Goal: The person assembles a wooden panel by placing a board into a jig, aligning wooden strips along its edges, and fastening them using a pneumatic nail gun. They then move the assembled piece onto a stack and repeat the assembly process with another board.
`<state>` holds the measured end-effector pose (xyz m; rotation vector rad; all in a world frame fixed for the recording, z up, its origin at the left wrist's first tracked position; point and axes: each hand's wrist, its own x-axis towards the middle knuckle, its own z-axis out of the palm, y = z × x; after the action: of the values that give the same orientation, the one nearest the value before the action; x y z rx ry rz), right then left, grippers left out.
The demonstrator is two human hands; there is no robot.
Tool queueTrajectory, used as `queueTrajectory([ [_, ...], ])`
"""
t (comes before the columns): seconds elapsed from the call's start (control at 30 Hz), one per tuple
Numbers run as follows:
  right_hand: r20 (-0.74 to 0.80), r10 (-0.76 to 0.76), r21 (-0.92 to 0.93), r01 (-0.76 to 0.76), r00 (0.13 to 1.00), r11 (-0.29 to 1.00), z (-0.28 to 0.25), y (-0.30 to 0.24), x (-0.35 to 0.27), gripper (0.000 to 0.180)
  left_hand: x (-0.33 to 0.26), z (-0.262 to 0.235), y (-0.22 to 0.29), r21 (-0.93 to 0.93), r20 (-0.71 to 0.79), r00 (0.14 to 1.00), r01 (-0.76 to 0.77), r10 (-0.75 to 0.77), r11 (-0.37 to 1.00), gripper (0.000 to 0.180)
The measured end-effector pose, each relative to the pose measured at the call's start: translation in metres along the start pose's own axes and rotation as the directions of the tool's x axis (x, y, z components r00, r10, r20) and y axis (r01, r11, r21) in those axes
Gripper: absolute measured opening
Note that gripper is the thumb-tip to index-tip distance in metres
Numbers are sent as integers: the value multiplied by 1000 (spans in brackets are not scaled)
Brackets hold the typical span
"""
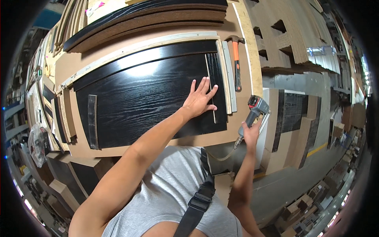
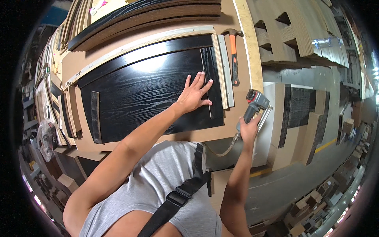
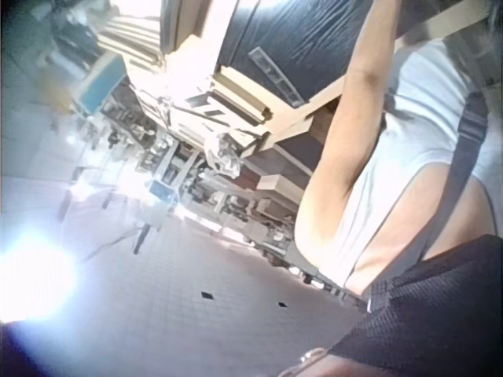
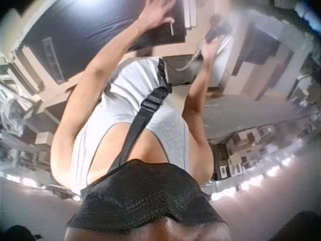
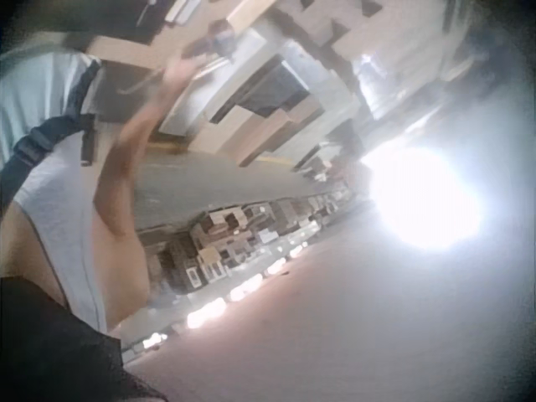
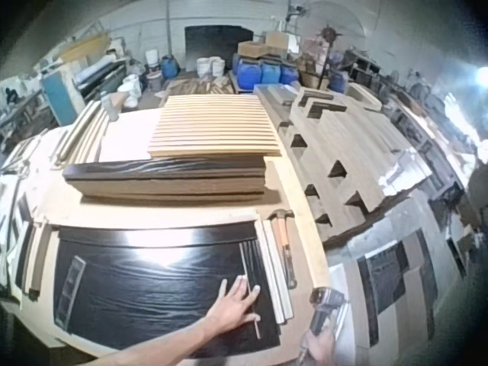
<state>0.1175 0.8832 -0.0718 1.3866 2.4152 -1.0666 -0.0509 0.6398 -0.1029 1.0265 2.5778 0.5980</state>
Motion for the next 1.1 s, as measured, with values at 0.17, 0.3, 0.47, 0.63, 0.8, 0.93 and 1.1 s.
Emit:
queueTrajectory([
  [0.17, -172, -28, -340, -33, 985, 940, 17, 10, 14, 108, 7, -5, -2, -12, -29, 1000, 8, -9, 1000, 89],
  [0.3, -84, 57, -225, -74, 995, 972, -3, 4, 20, 90, 5, -2, -9, -40, -66, 998, 5, -8, 999, 91],
  [0.47, 186, 150, 362, -210, 971, 908, -63, -25, 16, 31, 2, 0, -18, -35, -63, 998, -1, -1, 999, 91],
  [0.63, 264, 29, 656, -201, 964, 727, -92, -82, -10, 33, 2, 3, -21, -45, -69, 998, -14, 11, 999, 89],
  [0.8, 427, -131, 598, -171, 895, 783, -66, -166, -17, 50, 2, 3, -20, -50, -111, 993, -37, 31, 998, 89],
  [0.93, 560, -265, 562, -126, 785, 818, -32, -213, -4, 57, 1, 8, -21, -56, -119, 992, -38, 31, 998, 89],
  [1.1, 608, -299, 507, -71, 736, 859, -2, -244, 17, 46, 1, 7, -20, -80, -108, 994, -22, 13, 997, 88],
])
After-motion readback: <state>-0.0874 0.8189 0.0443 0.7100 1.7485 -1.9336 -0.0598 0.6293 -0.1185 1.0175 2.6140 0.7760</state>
